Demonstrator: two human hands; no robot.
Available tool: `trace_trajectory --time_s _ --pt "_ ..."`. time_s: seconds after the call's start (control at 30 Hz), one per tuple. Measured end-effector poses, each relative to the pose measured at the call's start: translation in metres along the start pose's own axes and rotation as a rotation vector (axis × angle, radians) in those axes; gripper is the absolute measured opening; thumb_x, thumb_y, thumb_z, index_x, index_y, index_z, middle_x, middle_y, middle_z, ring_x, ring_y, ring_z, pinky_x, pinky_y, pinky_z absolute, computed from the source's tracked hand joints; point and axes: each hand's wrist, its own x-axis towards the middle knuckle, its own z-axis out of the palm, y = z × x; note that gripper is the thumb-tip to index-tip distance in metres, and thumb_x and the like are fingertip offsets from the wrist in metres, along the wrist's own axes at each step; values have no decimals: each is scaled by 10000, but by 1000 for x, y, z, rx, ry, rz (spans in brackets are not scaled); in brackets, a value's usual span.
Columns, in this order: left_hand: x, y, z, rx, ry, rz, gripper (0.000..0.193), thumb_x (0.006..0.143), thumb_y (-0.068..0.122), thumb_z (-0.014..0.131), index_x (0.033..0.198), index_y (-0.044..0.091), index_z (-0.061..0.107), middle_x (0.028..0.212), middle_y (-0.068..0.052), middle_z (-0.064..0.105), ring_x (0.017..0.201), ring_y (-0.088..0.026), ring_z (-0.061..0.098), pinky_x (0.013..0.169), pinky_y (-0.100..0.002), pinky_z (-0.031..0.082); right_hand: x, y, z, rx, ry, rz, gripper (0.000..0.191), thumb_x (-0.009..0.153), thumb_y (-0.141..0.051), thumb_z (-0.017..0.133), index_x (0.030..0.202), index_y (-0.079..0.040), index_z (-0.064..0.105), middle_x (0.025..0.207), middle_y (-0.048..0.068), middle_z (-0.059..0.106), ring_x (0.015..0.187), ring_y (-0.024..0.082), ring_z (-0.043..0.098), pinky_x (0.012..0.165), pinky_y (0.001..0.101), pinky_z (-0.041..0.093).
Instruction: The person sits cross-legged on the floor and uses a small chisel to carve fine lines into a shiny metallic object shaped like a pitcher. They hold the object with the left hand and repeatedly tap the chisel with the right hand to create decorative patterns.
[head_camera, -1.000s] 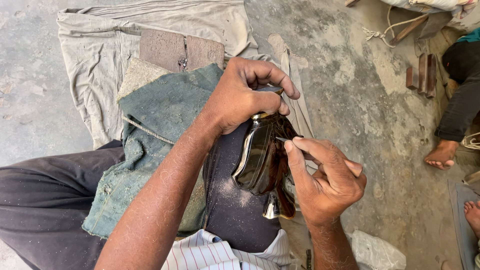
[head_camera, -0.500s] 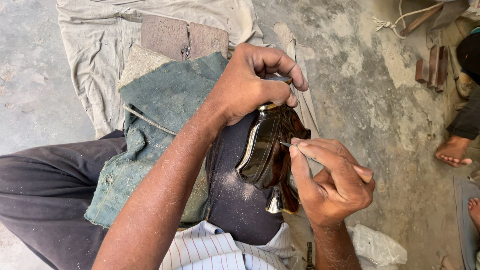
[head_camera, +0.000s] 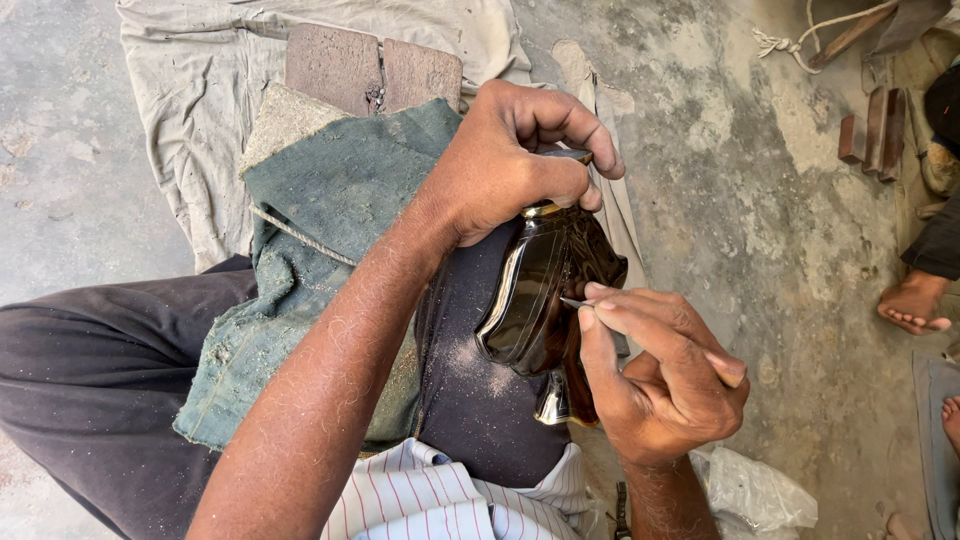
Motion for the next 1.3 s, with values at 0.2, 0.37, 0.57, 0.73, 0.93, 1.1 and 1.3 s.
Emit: trace_trajectory --time_s 0.2,0.37,0.57,0.73,0.93,1.1,1.3 --pt "0 1 1 1 8 -22 184 785 -12 707 960 -6 765 847 -90 786 759 -115 788 697 -264 660 -5 -3 0 -27 0 10 207 855 92 803 1005 6 689 994 186 762 806 197 770 478 177 496" --pt "0 2 2 -9 12 -24 183 777 -13 705 951 -6 763 861 -83 787 761 -114 786 697 -262 659 -13 -6 2 -31 25 -34 225 870 108 783 1044 16 674 966 166 749 855 226 783 629 256 593" --pt "0 -1 3 -6 14 3 179 791 -7 708 961 -1 766 887 -78 790 774 -117 791 711 -265 658 -27 -10 7 -45 67 -8 219 885 118 780 1052 32 666 1013 208 746 771 171 748 556 215 547" --pt "1 -2 1 -14 13 15 178 802 -6 705 970 1 764 898 -81 790 781 -120 791 718 -273 661 -30 -6 9 -65 83 21 209 885 121 791 1043 43 679 1012 223 751 661 102 685 442 159 423" --pt "0 -3 1 -3 18 23 167 816 6 717 975 6 767 881 -80 788 778 -120 793 713 -280 670 -29 -4 9 -75 81 -2 214 861 119 803 1027 48 689 999 223 754 590 74 639 437 164 413" --pt "0 -3 2 5 27 41 156 805 17 722 952 0 771 841 -81 784 751 -120 791 699 -276 664 -30 -7 5 -71 30 -25 229 881 130 779 1058 29 675 1040 215 750 792 186 750 534 201 536" --pt "0 -2 3 -9 38 36 159 790 16 713 933 -13 777 807 -83 782 738 -120 793 693 -267 660 -33 -12 6 -66 7 -52 254 921 133 767 1113 2 664 1048 168 742 946 269 785 731 302 662"
